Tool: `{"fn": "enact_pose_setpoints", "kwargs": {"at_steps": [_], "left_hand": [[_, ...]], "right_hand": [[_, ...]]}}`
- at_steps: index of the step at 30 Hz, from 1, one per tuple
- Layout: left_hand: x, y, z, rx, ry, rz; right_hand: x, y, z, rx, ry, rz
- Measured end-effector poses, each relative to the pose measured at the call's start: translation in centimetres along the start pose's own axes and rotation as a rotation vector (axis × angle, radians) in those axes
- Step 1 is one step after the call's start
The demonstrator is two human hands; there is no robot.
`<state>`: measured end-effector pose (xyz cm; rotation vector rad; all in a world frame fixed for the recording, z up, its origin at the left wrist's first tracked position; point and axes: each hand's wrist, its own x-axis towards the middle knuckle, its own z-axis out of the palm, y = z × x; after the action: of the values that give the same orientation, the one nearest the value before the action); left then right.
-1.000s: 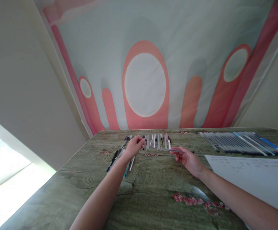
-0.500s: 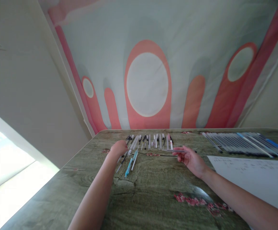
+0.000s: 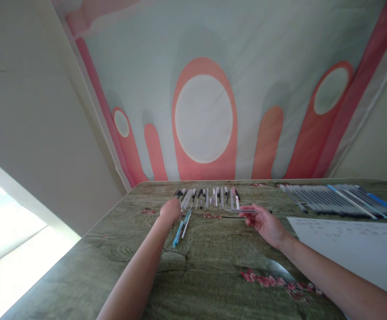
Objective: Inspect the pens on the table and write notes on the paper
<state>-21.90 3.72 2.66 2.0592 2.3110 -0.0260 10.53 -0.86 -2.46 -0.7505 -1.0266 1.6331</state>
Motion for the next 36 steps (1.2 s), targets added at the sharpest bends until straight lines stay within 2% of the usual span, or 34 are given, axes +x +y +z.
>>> {"fn": "enact_pose_setpoints", "kwargs": {"at_steps": [7,13,14,16,18,21,24,27,31,36], "left_hand": [[0.1,0.3,0.2,-0.064,0.013,0.025],[-0.8,1.5,-1.4,-0.251,0.017,0.181],[-1.2,2.1,-1.7,-0.312,0.009,0.23],[-2.0,3.7,-1.7,-0.641,-0.048,0.374],[-2.8,5.6,-1.2,-0.9,-0.154,0.423],[-3.7,8.3,0.6,-1.245,-0.307,0.37],[-4.2,10.2,2.8,-1.588,-0.32,0.227],[-4.5,11.2,4.3,-1.834,-0.31,0.082],[-4.6,11.6,4.8,-1.989,-0.314,0.018],[-4.6,11.5,4.6,-2.055,-0.351,0.0]], "right_hand": [[0.0,0.0,0.1,0.005,0.005,0.0],[0.0,0.0,0.1,0.019,0.007,0.002],[0.0,0.1,0.1,0.017,0.008,0.002],[0.0,0.1,0.1,0.019,0.01,0.002],[0.0,0.0,0.1,0.02,0.012,0.001],[-0.1,-0.1,0.2,0.018,0.019,0.003],[-0.1,-0.2,0.2,0.037,0.028,0.007],[-0.1,-0.2,0.1,0.064,0.024,0.005],[-0.1,-0.1,0.1,0.047,0.01,-0.016],[-0.2,0.0,0.4,0.017,0.018,-0.04]]}}
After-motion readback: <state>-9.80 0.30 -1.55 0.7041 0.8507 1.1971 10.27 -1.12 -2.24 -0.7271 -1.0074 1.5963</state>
